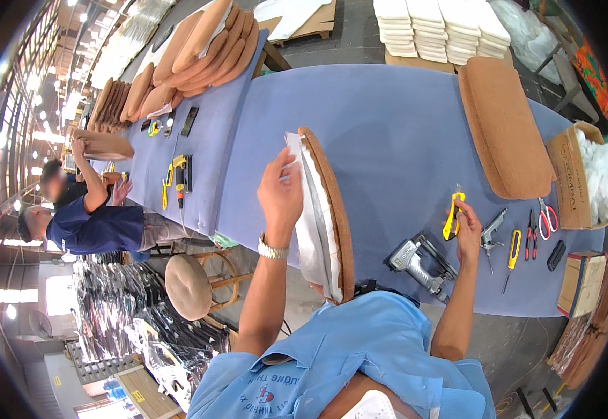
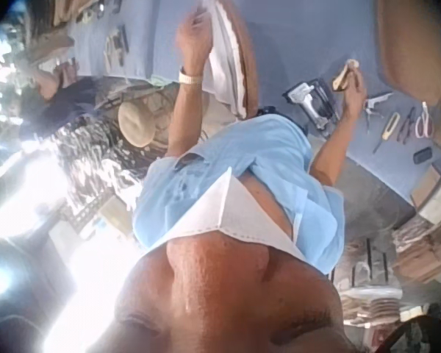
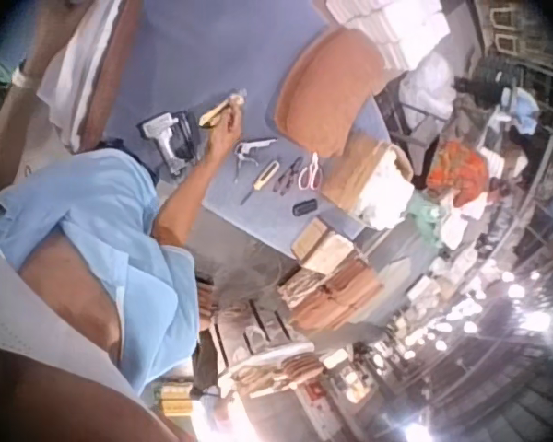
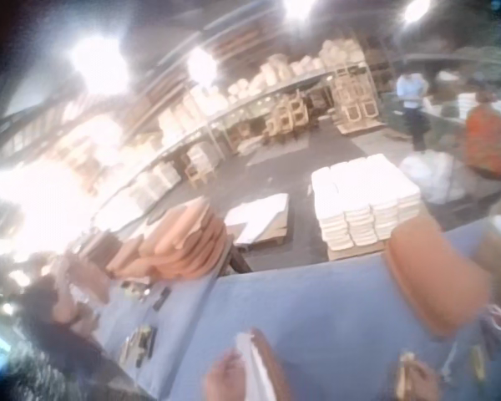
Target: The person aligns a brown fabric cover over a white foam cushion, staples the edges with a pneumatic staple gun, and trims excess fabric with a utility knife. The finished cushion is placed on a stack of completed units.
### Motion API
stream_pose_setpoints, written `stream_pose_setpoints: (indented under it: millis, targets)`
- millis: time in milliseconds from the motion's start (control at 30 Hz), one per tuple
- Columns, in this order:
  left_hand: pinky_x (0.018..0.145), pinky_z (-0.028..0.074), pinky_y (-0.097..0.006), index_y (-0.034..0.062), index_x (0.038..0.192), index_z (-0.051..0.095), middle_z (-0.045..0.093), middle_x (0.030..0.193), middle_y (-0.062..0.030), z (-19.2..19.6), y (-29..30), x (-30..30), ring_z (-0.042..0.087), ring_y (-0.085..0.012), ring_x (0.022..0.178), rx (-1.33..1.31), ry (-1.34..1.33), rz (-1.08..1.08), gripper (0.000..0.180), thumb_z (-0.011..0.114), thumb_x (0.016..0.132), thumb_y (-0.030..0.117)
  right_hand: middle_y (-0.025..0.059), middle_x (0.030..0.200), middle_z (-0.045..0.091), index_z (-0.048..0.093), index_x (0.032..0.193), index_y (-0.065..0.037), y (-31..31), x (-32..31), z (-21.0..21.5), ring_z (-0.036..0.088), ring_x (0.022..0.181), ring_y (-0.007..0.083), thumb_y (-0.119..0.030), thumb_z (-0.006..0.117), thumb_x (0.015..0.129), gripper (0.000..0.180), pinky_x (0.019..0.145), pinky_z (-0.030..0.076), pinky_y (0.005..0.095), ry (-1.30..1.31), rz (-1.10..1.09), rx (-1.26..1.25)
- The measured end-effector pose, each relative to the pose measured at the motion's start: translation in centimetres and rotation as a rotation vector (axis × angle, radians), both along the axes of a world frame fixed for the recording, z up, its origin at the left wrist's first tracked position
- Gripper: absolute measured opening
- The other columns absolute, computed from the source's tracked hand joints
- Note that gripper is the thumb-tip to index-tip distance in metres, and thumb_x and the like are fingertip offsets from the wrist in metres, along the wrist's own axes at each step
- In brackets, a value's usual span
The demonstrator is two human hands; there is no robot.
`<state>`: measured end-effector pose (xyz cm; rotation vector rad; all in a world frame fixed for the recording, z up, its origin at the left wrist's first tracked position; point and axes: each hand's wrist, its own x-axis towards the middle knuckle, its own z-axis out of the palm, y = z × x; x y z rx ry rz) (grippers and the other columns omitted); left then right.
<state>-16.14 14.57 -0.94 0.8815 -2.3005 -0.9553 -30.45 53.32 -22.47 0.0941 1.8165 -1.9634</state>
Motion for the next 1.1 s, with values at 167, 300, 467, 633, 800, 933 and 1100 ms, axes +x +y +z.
stream_pose_setpoints:
  millis: [167, 300, 467, 633, 800, 933, 1100]
  targets:
    - [0.082, 0.057, -0.039, 0.0005, 0.128, 0.069, 0.072, 0.112, -0.013, -5.5, -3.8, -3.7, 0.072, -0.0244, 0.086, -0.162, -0.207, 0.025, 0.044, 0.074, 0.095, 0.029, 0.0161, 0.116, 0.073, 0.051, 0.149, 0.0, -7.0, -0.4, 10.1, 0.072, 0.097, 0.0244, -0.015, 0.062, 0.104, 0.049, 0.088, 0.061, 0.0373, -0.267, 0.154, -0.743]
    - [0.08, 0.056, -0.045, 0.0022, 0.116, 0.07, 0.07, 0.105, -0.0121, -6.8, -5.2, -5.4, 0.071, -0.0293, 0.089, -0.27, -0.218, 0.101, 0.04, 0.076, 0.092, 0.034, 0.012, 0.104, 0.073, 0.051, 0.145, 0.0, -12.9, -0.9, 10.6, 0.071, 0.093, 0.022, -0.034, 0.07, 0.102, 0.057, 0.085, 0.059, 0.0373, 0.18, 0.225, -0.609]
    - [0.079, 0.056, -0.047, 0.0078, 0.103, 0.069, 0.067, 0.111, -0.0108, -6.2, -6.2, -7.3, 0.07, -0.0338, 0.092, -0.268, -0.261, 0.087, 0.029, 0.076, 0.091, 0.033, 0.0026, 0.083, 0.059, 0.054, 0.133, -0.005, -18.7, -1.6, 10.7, 0.058, 0.075, 0.0134, -0.042, 0.07, 0.102, 0.051, 0.07, 0.05, 0.0327, 0.241, 0.205, -0.875]
    - [0.072, 0.055, -0.047, 0.0065, 0.099, 0.066, 0.065, 0.107, -0.0114, -8.0, -7.0, -7.1, 0.069, -0.0343, 0.084, -0.236, -0.087, 0.109, 0.022, 0.076, 0.091, 0.025, 0.0114, 0.103, 0.069, 0.05, 0.143, -0.005, -22.4, -3.1, 13.4, 0.066, 0.084, 0.017, -0.039, 0.064, 0.105, 0.054, 0.076, 0.054, 0.035, 0.101, 0.171, -0.932]
    - [0.073, 0.055, -0.043, 0.0059, 0.096, 0.067, 0.067, 0.098, -0.0102, -8.2, -7.1, -7.3, 0.069, -0.0286, 0.086, -0.022, -0.039, 0.125, 0.026, 0.084, 0.085, 0.022, 0.0161, 0.117, 0.071, 0.049, 0.147, -0.003, -26.8, -3.2, 13.3, 0.07, 0.092, 0.0197, -0.027, 0.06, 0.108, 0.047, 0.082, 0.058, 0.0351, 0.248, 0.226, -0.668]
    - [0.067, 0.052, -0.038, 0.0023, 0.092, 0.069, 0.068, 0.089, -0.0093, -8.1, -7.3, -7.6, 0.064, -0.0232, 0.074, -0.223, 0.036, 0.043, 0.029, 0.086, 0.085, 0.024, 0.0119, 0.113, 0.071, 0.059, 0.138, -0.004, -30.3, -2.2, 12.0, 0.068, 0.089, 0.0153, -0.02, 0.07, 0.102, 0.04, 0.076, 0.058, 0.0292, 0.27, 0.152, -0.503]
    - [0.062, 0.048, -0.027, 0.0018, 0.093, 0.069, 0.067, 0.085, -0.001, -9.1, -8.6, -7.2, 0.059, -0.0091, 0.069, 0.15, 0.048, 0.011, 0.022, 0.081, 0.093, 0.02, 0.0084, 0.107, 0.073, 0.064, 0.133, -0.004, -32.7, -1.0, 13.1, 0.069, 0.091, 0.0133, -0.017, 0.073, 0.1, 0.037, 0.08, 0.059, 0.0286, 0.275, 0.106, -0.362]
